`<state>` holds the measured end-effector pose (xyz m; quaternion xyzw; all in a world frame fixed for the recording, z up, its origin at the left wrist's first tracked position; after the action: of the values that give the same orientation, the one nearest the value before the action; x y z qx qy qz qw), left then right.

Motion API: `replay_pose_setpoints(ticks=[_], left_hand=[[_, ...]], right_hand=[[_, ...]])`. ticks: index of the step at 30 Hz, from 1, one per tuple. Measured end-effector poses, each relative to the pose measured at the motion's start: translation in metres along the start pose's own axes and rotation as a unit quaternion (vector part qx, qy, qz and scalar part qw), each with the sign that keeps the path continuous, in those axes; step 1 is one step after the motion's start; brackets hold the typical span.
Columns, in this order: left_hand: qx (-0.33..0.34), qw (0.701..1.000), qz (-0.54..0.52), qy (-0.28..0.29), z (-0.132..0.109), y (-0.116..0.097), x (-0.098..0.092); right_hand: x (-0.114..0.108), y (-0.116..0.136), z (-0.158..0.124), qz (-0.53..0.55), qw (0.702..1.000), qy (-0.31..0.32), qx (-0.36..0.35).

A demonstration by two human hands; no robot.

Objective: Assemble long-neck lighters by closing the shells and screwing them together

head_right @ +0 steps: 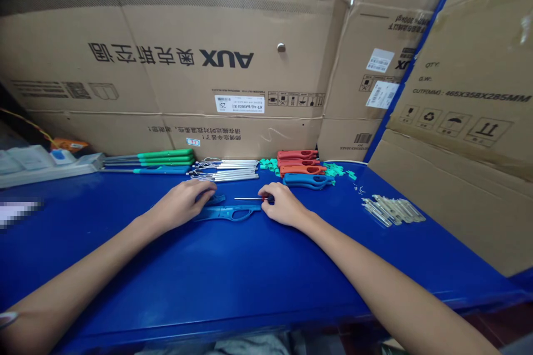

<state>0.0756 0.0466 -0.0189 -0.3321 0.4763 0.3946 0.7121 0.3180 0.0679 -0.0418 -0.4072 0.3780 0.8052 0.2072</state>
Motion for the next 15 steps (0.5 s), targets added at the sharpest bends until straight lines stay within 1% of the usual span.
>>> replay_pose_setpoints(ticks=[3,5,8,11,15], left_hand=[[0.030,0.999,-0.011,-0.017,-0.001,-0.008,-0.004],[0.055,0.998,-0.018,-0.014,-0.003,-0.015,-0.006],[0.088,0.995,-0.046,0.027,-0.006,-0.024,-0.003],[0.094,0.991,-0.070,0.065,-0.007,-0.027,0.003],[0.086,0.991,-0.077,0.074,-0.008,-0.027,0.009]], right_hand=[[0.001,-0.001,-0.001,-0.012,1.000,0.010,0.004],[0.001,0.000,-0.001,-0.019,1.000,0.013,0.008],[0.001,0.001,-0.001,-0.025,0.999,0.015,0.015],[0.001,0.002,0.000,-0.030,0.999,0.018,0.017],[0.000,0.001,0.000,-0.038,0.999,0.024,0.013]])
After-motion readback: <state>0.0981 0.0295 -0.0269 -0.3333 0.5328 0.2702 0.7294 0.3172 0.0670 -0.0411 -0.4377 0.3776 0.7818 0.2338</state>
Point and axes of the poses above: each hand's wrist, its own z-axis towards the middle knuckle, its own x-axis out of the palm, y = z × x, the point moved 3 cm from there along z, towards the middle knuckle, and after that the axes turned 1 degree about -x, right-handed, at the moved point
